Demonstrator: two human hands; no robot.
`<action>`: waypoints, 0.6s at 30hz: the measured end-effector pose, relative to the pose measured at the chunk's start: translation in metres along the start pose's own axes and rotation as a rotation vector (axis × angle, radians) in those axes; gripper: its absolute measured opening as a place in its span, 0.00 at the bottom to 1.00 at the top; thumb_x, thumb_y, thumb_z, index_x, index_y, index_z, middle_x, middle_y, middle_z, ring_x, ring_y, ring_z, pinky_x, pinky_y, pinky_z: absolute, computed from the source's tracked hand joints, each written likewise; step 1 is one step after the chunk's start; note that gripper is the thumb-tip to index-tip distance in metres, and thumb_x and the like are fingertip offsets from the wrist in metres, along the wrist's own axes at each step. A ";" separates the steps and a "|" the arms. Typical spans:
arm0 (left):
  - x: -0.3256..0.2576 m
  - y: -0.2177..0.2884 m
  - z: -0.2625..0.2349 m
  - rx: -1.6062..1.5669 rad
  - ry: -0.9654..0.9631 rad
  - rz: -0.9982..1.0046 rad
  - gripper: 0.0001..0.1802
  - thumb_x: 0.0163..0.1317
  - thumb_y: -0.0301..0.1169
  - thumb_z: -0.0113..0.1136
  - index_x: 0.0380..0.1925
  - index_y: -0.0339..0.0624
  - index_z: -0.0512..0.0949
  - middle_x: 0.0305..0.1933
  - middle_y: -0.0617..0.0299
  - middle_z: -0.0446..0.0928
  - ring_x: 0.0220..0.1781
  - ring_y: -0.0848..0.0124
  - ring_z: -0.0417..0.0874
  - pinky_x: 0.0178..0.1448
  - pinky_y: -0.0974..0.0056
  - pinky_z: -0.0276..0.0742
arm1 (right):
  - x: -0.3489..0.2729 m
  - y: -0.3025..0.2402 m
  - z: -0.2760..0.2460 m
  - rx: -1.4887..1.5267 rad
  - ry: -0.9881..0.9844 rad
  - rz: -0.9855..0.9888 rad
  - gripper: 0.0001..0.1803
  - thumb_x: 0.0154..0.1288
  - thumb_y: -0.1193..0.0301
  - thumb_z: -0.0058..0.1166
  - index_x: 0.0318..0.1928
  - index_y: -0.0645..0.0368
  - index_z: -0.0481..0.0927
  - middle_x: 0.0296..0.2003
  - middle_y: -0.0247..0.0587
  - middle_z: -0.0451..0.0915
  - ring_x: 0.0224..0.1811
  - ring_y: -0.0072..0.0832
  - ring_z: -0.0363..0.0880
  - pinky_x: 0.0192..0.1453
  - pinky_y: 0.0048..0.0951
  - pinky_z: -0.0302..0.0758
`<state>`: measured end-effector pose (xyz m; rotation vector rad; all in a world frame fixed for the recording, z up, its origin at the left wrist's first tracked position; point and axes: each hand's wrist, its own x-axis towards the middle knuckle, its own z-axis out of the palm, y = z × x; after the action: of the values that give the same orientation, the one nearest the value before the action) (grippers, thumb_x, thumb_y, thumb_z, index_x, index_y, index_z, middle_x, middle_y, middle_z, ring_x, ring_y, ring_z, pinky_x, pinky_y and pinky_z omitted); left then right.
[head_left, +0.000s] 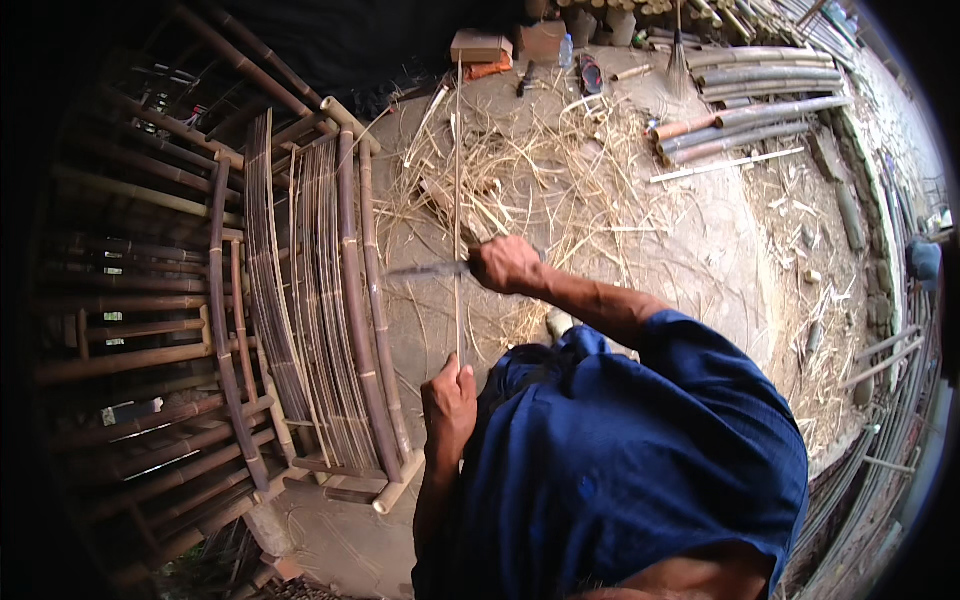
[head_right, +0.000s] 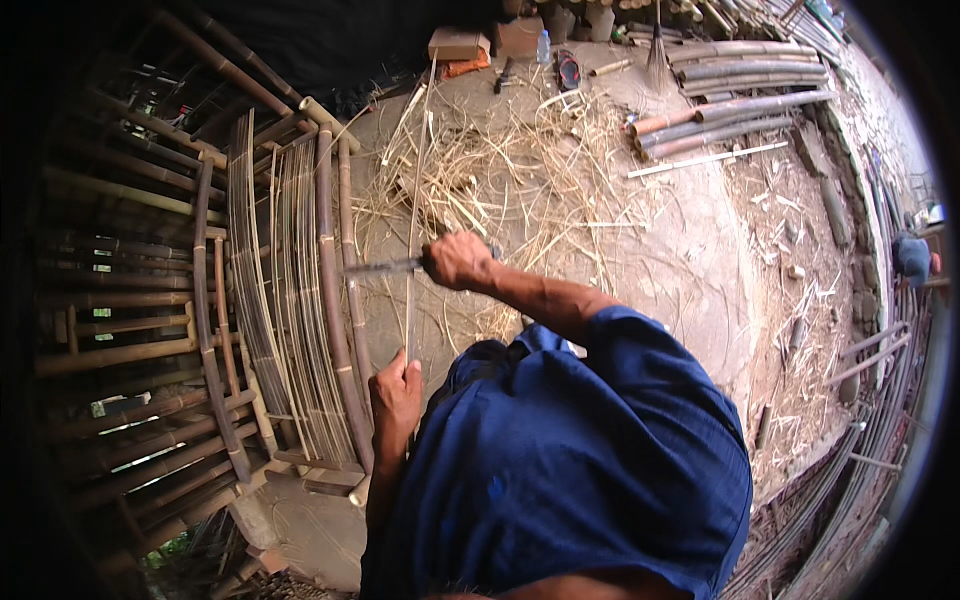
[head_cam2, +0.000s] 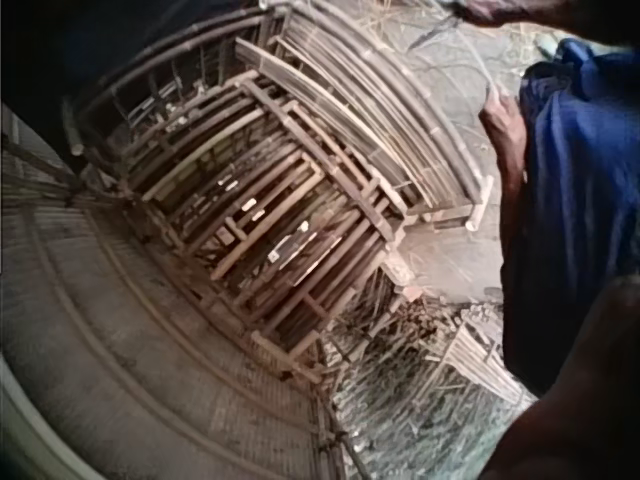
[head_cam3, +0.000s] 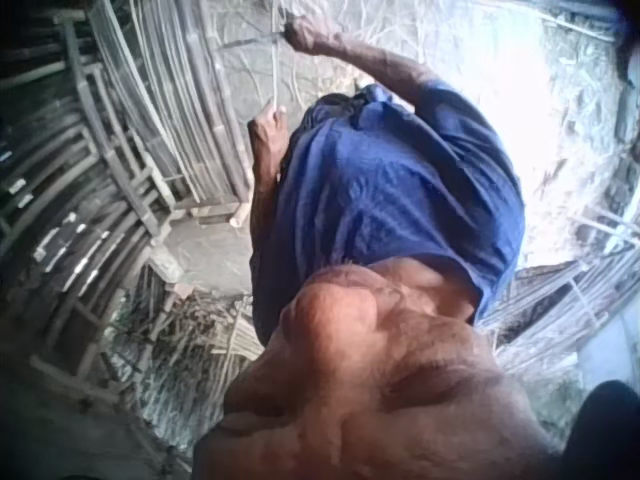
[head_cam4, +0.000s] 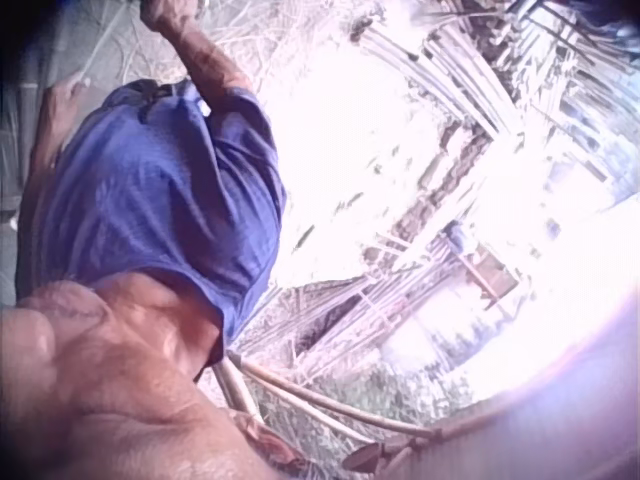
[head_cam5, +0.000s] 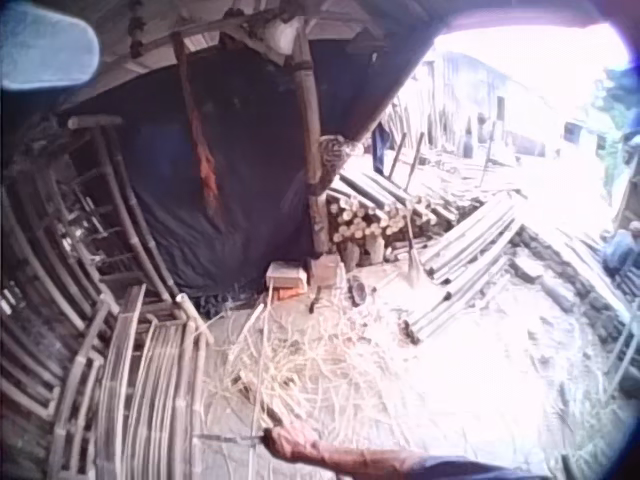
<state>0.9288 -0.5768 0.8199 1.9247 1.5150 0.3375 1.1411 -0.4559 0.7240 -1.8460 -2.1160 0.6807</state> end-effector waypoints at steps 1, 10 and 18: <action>-0.001 -0.001 0.003 -0.017 -0.001 0.003 0.10 0.66 0.30 0.51 0.30 0.33 0.70 0.19 0.39 0.67 0.24 0.39 0.73 0.29 0.49 0.66 | 0.010 0.009 0.001 0.013 0.024 0.087 0.16 0.62 0.62 0.47 0.27 0.61 0.80 0.27 0.57 0.82 0.32 0.51 0.84 0.37 0.48 0.79; -0.006 -0.018 0.013 -0.130 -0.034 0.024 0.10 0.66 0.31 0.52 0.32 0.32 0.74 0.16 0.46 0.68 0.17 0.55 0.73 0.26 0.55 0.66 | 0.061 0.111 -0.009 -0.142 0.123 0.381 0.15 0.70 0.63 0.41 0.32 0.57 0.79 0.20 0.45 0.77 0.15 0.31 0.74 0.15 0.33 0.69; -0.010 -0.053 0.021 -0.698 -0.149 -0.149 0.18 0.71 0.32 0.53 0.56 0.32 0.76 0.18 0.72 0.64 0.16 0.84 0.64 0.19 0.75 0.62 | 0.072 0.112 -0.008 0.546 0.394 0.376 0.22 0.63 0.56 0.55 0.25 0.65 0.79 0.20 0.56 0.78 0.20 0.44 0.80 0.28 0.44 0.78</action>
<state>0.8973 -0.5867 0.7724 1.2518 1.2153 0.5558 1.2302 -0.3740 0.6669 -1.8675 -1.2001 0.7940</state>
